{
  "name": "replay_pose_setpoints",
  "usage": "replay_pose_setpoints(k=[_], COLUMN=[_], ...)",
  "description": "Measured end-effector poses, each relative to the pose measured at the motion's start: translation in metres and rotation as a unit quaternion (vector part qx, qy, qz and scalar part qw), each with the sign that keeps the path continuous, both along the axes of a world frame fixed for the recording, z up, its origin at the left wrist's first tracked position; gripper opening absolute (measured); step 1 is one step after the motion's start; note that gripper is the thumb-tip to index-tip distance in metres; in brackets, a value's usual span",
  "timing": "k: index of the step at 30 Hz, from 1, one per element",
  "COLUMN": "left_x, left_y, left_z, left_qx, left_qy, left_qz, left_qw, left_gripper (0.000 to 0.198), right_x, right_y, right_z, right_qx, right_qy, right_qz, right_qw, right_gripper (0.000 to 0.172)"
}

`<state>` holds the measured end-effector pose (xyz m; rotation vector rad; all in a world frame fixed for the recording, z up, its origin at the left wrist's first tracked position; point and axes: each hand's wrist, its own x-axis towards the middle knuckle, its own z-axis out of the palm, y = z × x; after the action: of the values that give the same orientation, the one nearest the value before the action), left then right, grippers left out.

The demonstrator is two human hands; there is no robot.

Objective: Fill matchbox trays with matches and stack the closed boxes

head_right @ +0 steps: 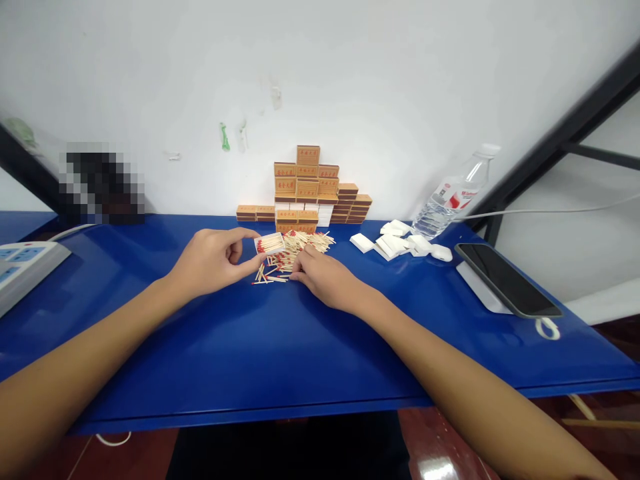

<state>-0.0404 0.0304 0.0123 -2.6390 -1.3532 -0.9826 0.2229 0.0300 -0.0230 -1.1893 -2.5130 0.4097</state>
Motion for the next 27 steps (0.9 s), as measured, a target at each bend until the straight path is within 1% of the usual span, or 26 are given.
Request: replay_pose_setpoints(k=[4, 7, 11, 14, 18, 23, 27], left_x=[0.000, 0.000, 0.000, 0.000, 0.000, 0.000, 0.000], left_y=[-0.001, -0.001, -0.001, -0.001, 0.000, -0.001, 0.000], left_z=[0.001, 0.001, 0.001, 0.001, 0.001, 0.001, 0.000], left_qx=[0.003, -0.003, 0.000, 0.002, 0.000, 0.004, 0.011], left_qy=[0.000, 0.003, 0.012, 0.015, 0.014, 0.014, 0.011], left_qz=[0.002, 0.004, 0.007, 0.006, 0.008, 0.009, 0.005], left_qw=[1.000, 1.000, 1.000, 1.000, 1.000, 1.000, 1.000], left_gripper=[0.029, 0.029, 0.030, 0.030, 0.031, 0.030, 0.030], right_x=[0.003, 0.010, 0.025, 0.029, 0.021, 0.005, 0.002], right_y=[-0.001, 0.000, 0.003, 0.003, -0.001, -0.006, -0.005], right_z=[0.005, 0.011, 0.017, 0.018, 0.016, 0.010, 0.006], right_qx=[-0.005, -0.001, -0.010, -0.031, -0.025, 0.015, 0.018], right_qy=[0.015, 0.022, 0.001, -0.012, -0.006, -0.002, 0.002], right_qz=[0.009, 0.017, 0.027, 0.028, 0.026, 0.010, 0.008], right_qw=[1.000, 1.000, 1.000, 0.999, 0.999, 1.000, 1.000], right_gripper=[0.009, 0.009, 0.006, 0.010, 0.013, 0.011, 0.008])
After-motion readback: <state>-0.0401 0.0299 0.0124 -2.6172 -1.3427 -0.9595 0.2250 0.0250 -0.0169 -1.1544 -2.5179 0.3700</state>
